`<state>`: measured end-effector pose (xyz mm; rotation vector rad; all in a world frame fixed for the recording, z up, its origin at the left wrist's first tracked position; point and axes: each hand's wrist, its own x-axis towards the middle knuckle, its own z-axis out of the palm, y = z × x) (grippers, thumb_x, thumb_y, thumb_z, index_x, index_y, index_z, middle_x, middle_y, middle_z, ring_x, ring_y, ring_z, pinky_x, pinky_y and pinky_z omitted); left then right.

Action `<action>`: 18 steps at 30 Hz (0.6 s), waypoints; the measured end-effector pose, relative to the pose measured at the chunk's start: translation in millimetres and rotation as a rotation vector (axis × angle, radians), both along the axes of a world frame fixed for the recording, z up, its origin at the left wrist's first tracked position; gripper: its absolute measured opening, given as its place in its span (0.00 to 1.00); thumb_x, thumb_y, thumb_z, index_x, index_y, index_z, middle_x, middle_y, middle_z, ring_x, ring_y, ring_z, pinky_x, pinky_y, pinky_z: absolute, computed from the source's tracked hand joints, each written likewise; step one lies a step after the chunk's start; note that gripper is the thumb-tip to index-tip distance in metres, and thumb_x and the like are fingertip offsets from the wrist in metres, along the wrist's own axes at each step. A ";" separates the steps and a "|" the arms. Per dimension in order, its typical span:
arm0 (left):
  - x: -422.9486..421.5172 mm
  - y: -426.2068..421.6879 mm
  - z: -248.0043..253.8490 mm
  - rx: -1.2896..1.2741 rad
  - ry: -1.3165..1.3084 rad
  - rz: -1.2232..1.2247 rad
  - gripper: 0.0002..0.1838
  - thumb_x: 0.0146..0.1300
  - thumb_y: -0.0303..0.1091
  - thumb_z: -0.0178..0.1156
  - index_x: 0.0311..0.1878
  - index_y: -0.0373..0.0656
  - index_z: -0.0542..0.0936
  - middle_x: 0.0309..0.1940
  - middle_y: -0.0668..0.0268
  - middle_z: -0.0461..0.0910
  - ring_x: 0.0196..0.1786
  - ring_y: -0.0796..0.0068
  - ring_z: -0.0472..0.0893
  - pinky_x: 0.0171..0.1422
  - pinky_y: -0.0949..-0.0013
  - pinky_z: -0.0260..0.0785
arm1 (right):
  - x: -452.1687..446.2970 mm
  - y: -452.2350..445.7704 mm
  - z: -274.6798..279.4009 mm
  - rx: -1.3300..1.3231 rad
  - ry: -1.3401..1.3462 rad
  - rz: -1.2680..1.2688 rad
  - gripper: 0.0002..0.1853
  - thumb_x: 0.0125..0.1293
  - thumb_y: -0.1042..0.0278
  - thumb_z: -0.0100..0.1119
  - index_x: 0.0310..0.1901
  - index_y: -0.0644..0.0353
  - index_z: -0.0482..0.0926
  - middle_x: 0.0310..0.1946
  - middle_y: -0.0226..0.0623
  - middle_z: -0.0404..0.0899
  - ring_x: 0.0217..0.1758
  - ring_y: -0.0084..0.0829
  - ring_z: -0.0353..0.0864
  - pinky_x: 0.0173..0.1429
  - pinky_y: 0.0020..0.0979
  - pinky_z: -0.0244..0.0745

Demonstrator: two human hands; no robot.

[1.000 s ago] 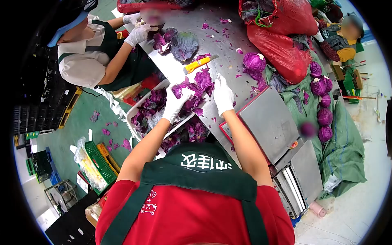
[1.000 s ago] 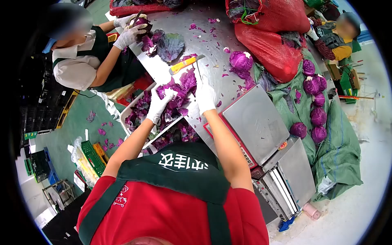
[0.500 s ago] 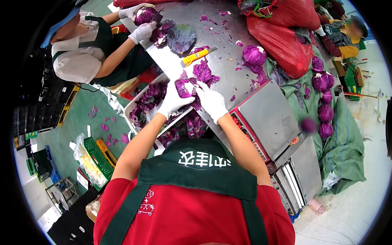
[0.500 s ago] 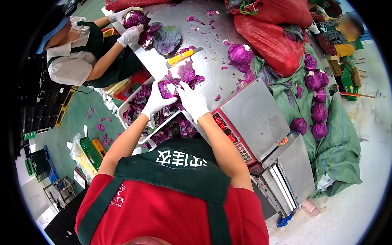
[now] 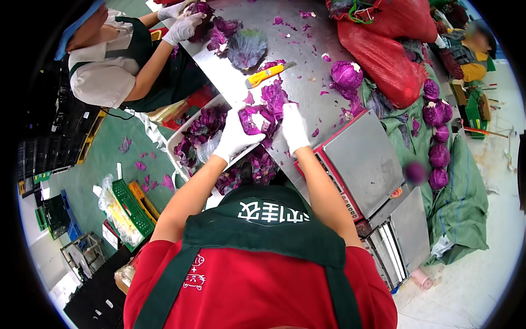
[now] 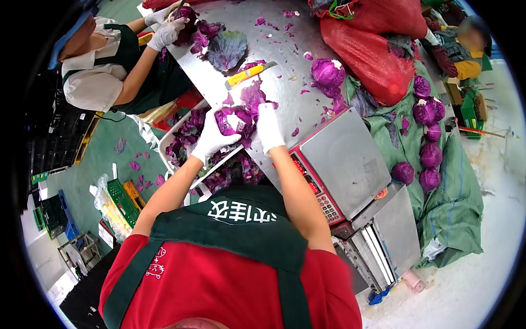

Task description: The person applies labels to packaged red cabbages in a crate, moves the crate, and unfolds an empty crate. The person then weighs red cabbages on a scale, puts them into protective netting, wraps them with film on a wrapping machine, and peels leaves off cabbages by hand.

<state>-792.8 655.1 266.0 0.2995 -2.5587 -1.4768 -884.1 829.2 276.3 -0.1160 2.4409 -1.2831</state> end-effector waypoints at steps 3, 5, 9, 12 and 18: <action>-0.3 0.7 -3.1 0.190 0.004 0.036 0.54 0.34 0.39 0.79 0.65 0.35 0.59 0.58 0.51 0.64 0.64 0.58 0.66 0.72 0.62 0.57 | -16.8 1.7 13.0 0.172 0.003 -0.003 0.22 0.74 0.53 0.40 0.60 0.59 0.68 0.48 0.55 0.79 0.52 0.57 0.77 0.57 0.46 0.71; -0.6 -7.1 -3.2 0.317 -0.084 0.056 0.54 0.37 0.38 0.79 0.66 0.36 0.57 0.59 0.53 0.64 0.65 0.61 0.65 0.71 0.63 0.58 | -12.8 -1.4 8.1 -0.073 -0.055 -0.088 0.25 0.72 0.51 0.45 0.62 0.59 0.67 0.50 0.54 0.79 0.53 0.54 0.77 0.59 0.43 0.70; -2.5 -7.4 -4.0 0.381 -0.105 0.055 0.54 0.39 0.38 0.78 0.68 0.37 0.56 0.61 0.52 0.63 0.65 0.61 0.64 0.71 0.62 0.58 | 2.2 -5.5 -1.1 -0.191 -0.273 -0.212 0.36 0.63 0.47 0.60 0.65 0.62 0.62 0.55 0.52 0.76 0.56 0.46 0.77 0.62 0.38 0.68; 2.3 -8.9 -6.6 0.058 -0.117 0.078 0.56 0.41 0.41 0.78 0.69 0.36 0.53 0.65 0.51 0.57 0.68 0.61 0.61 0.74 0.61 0.54 | 21.7 -18.5 -6.4 -0.240 -0.231 -0.235 0.38 0.59 0.49 0.65 0.63 0.64 0.61 0.52 0.51 0.77 0.54 0.46 0.78 0.60 0.39 0.70; -28.8 -4.6 45.3 0.031 -0.066 0.011 0.44 0.51 0.46 0.72 0.68 0.40 0.64 0.59 0.52 0.70 0.64 0.58 0.70 0.69 0.63 0.61 | 12.4 -15.2 -23.9 -0.202 -0.147 -0.140 0.26 0.63 0.64 0.56 0.61 0.64 0.64 0.50 0.57 0.77 0.54 0.51 0.78 0.59 0.43 0.71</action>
